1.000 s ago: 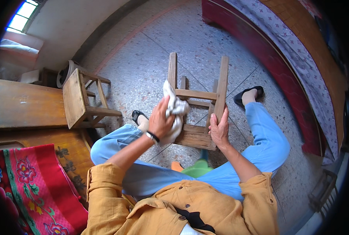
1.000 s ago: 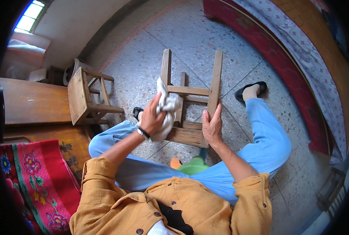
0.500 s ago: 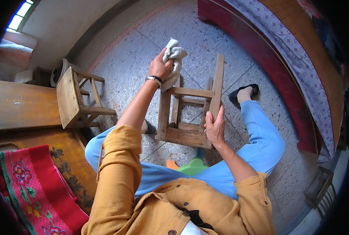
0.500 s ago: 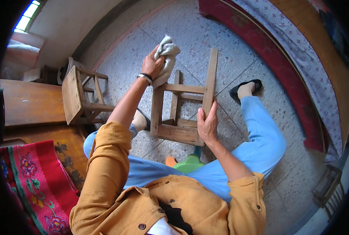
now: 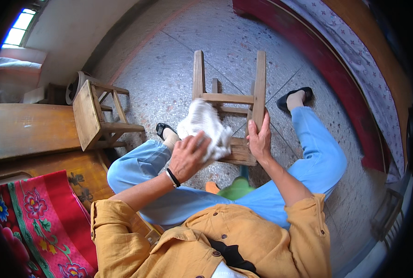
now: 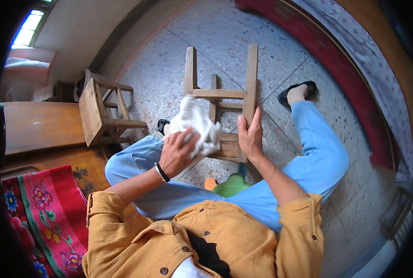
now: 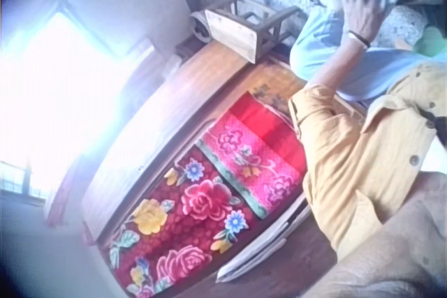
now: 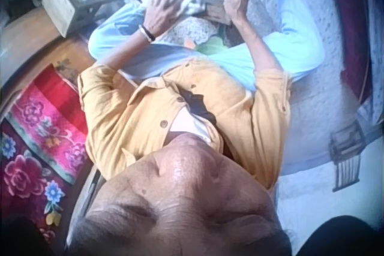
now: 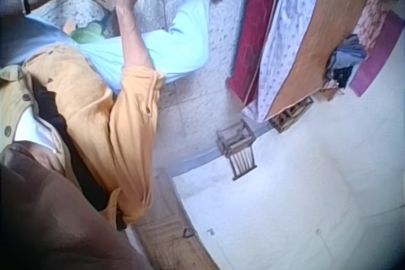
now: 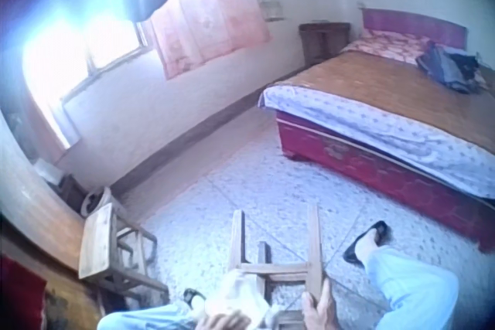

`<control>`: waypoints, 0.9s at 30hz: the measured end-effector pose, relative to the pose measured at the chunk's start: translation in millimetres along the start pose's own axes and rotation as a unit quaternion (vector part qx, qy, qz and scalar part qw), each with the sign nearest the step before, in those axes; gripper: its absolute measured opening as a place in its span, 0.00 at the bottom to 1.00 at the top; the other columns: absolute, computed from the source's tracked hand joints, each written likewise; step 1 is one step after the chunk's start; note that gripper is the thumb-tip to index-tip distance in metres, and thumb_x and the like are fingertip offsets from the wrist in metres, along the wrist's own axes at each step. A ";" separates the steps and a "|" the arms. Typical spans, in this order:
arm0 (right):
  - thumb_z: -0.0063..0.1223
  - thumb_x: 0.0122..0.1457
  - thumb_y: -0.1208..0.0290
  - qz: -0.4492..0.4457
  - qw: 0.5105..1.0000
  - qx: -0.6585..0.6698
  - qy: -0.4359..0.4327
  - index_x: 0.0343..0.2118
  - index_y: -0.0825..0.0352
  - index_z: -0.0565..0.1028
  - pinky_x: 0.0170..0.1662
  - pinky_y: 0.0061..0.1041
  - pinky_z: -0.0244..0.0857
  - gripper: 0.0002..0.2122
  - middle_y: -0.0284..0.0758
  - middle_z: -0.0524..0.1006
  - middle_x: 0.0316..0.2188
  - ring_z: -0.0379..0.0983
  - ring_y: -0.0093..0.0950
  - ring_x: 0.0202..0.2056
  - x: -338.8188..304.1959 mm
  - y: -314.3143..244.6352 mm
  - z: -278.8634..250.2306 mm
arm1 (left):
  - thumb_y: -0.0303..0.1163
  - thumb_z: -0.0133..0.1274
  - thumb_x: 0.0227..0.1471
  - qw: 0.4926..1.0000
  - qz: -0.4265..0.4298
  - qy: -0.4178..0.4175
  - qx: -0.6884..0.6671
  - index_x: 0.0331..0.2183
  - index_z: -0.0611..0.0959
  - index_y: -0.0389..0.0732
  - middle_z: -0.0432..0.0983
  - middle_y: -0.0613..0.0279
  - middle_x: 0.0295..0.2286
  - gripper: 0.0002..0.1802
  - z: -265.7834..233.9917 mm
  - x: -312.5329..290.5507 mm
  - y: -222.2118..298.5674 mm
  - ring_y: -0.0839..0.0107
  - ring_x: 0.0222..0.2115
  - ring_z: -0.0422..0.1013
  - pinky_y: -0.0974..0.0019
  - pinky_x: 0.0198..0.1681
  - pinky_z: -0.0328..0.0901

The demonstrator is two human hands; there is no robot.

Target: The person sits on the floor and wipes the surface of a small wooden stool with a white cloth. They then flip the stool over and wipe the legs and underside frame with the same cloth.

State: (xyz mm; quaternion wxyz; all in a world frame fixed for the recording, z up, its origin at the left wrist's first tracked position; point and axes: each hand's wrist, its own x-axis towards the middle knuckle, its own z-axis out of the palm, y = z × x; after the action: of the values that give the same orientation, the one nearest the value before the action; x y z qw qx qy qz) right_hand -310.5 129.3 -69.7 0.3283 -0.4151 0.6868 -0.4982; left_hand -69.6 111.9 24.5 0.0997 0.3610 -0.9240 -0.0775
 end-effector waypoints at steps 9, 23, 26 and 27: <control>0.30 0.66 0.52 0.189 0.898 0.373 -0.138 0.56 0.59 0.59 0.29 0.23 0.68 0.21 0.35 0.73 0.30 0.70 0.22 0.26 13.6 -9.4 -28.8 | 0.39 0.61 0.33 0.984 0.140 -0.023 -0.112 0.37 0.75 0.46 0.67 0.65 0.34 0.24 38.8 80.0 79.4 0.67 0.37 0.66 0.63 0.35 0.58; 0.30 0.65 0.48 0.146 0.928 0.329 -0.102 0.50 0.62 0.60 0.14 0.23 0.66 0.22 0.34 0.69 0.22 0.67 0.22 0.15 5.5 -17.2 -9.7 | 0.34 0.62 0.32 0.983 0.095 -0.158 0.022 0.41 0.75 0.47 0.69 0.67 0.38 0.27 -14.8 -6.0 -35.5 0.66 0.39 0.66 0.62 0.39 0.58; 0.28 0.65 0.48 0.157 0.929 0.318 -0.101 0.42 0.65 0.64 0.19 0.23 0.67 0.22 0.34 0.69 0.21 0.68 0.21 0.17 9.0 -15.7 -17.2 | 0.33 0.60 0.34 0.993 0.061 -0.100 0.033 0.40 0.74 0.44 0.69 0.64 0.38 0.25 1.2 17.0 -1.7 0.66 0.40 0.65 0.61 0.39 0.58; 0.29 0.65 0.49 0.136 0.941 0.297 -0.086 0.45 0.64 0.64 0.20 0.23 0.66 0.22 0.34 0.70 0.22 0.68 0.21 0.18 9.2 -9.2 -19.1 | 0.32 0.59 0.34 0.991 0.071 -0.102 0.050 0.39 0.74 0.43 0.68 0.64 0.37 0.24 3.0 30.1 15.6 0.66 0.39 0.65 0.60 0.40 0.58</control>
State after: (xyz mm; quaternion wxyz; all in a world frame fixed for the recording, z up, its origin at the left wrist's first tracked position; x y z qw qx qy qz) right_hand -328.8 127.4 -55.7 0.5592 -0.2421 0.5266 -0.5928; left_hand -102.2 103.0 28.7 -0.0078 0.2888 -0.9555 -0.0605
